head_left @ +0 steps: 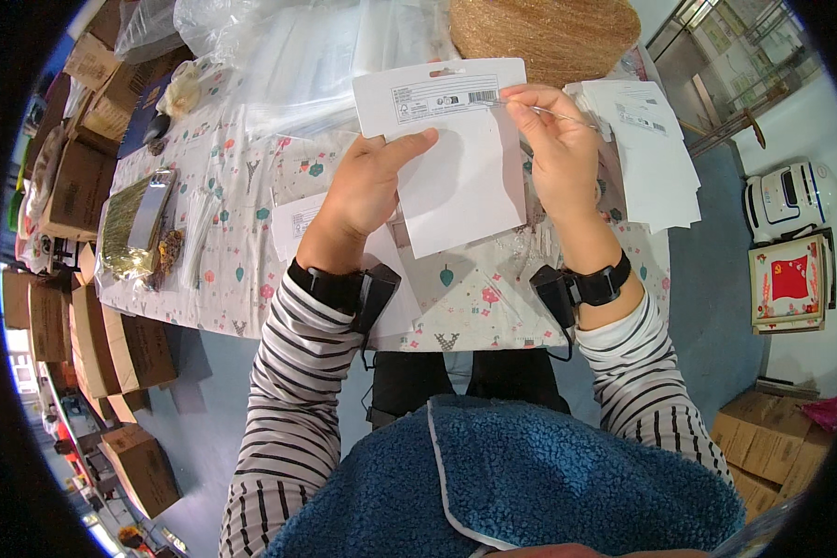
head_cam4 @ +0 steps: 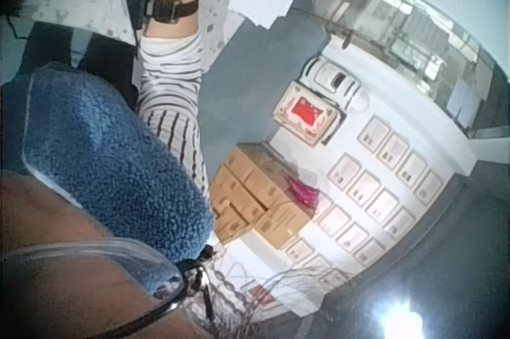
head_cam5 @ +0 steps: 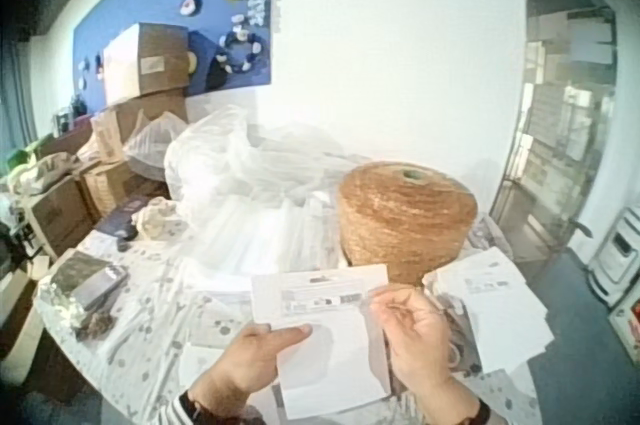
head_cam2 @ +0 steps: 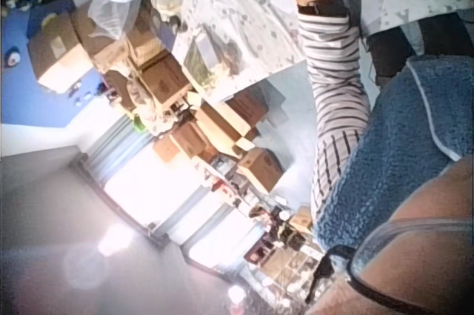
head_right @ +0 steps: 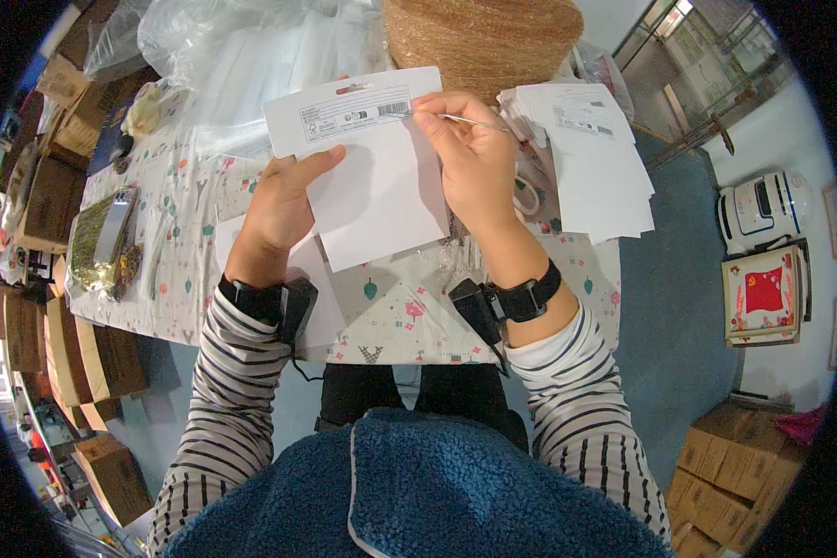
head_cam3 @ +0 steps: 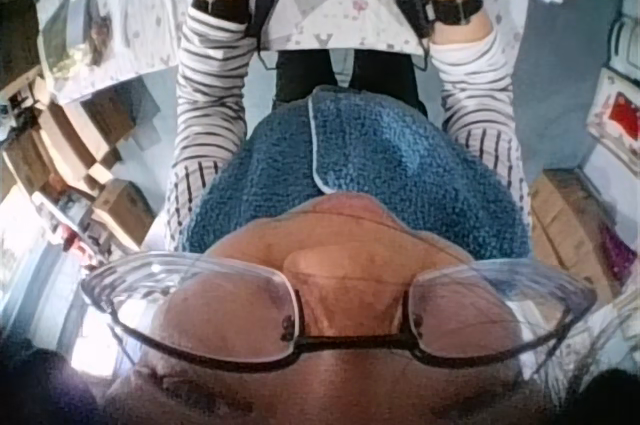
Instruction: The person repeatedly picks up white envelopes from a table, uses a needle and thread to sew along the top edge, and places the finished envelopes into a growing stack. The task is performed one at a time in a repetitive cycle.
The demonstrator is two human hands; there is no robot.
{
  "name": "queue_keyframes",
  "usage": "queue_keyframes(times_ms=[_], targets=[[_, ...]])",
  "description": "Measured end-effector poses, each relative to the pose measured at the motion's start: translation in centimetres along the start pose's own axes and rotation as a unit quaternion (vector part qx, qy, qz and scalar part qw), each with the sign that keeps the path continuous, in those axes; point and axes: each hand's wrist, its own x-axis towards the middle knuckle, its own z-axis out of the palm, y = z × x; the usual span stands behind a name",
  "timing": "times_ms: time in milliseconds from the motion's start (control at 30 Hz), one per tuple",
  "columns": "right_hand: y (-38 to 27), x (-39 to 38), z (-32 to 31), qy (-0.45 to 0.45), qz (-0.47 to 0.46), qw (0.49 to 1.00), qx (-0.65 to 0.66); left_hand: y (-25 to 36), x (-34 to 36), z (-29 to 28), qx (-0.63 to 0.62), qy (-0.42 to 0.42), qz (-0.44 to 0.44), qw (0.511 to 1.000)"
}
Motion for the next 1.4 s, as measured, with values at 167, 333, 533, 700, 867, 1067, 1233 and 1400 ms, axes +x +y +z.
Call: queue_keyframes(times_ms=[167,333,533,700,867,1067,1233,1400], targets=[[-0.1,-0.1,0.3,-0.025,0.031,0.999,0.003,-0.3,0.5,-1.6,0.061,-0.071,0.033,0.995],[-0.3,-0.5,0.3,-0.044,0.054,0.997,0.014,0.2,-0.1,-1.8,-0.138,-0.09,-0.044,0.985],[-0.2,-0.5,0.3,-0.043,0.057,0.997,0.022,0.3,-0.1,-1.1,-0.083,-0.058,-0.005,0.995],[-0.2,-0.6,0.2,-0.037,0.054,0.998,0.022,0.5,-0.3,-0.3,-0.078,-0.046,0.021,0.996],[-0.2,-0.5,0.3,-0.037,0.049,0.997,0.039,0.6,-0.2,0.1,-0.073,-0.043,0.042,0.996],[-0.4,-0.7,0.1,-0.036,0.058,0.997,0.036,0.5,-0.1,0.2,-0.059,-0.043,0.052,0.996],[-0.5,-0.7,0.2,-0.04,0.047,0.998,0.023,0.6,-0.2,0.3,-0.039,-0.049,0.067,0.996],[-0.5,-0.7,0.1,-0.034,0.036,0.999,-0.002,0.6,-0.3,0.5,-0.009,-0.049,0.075,0.996]])
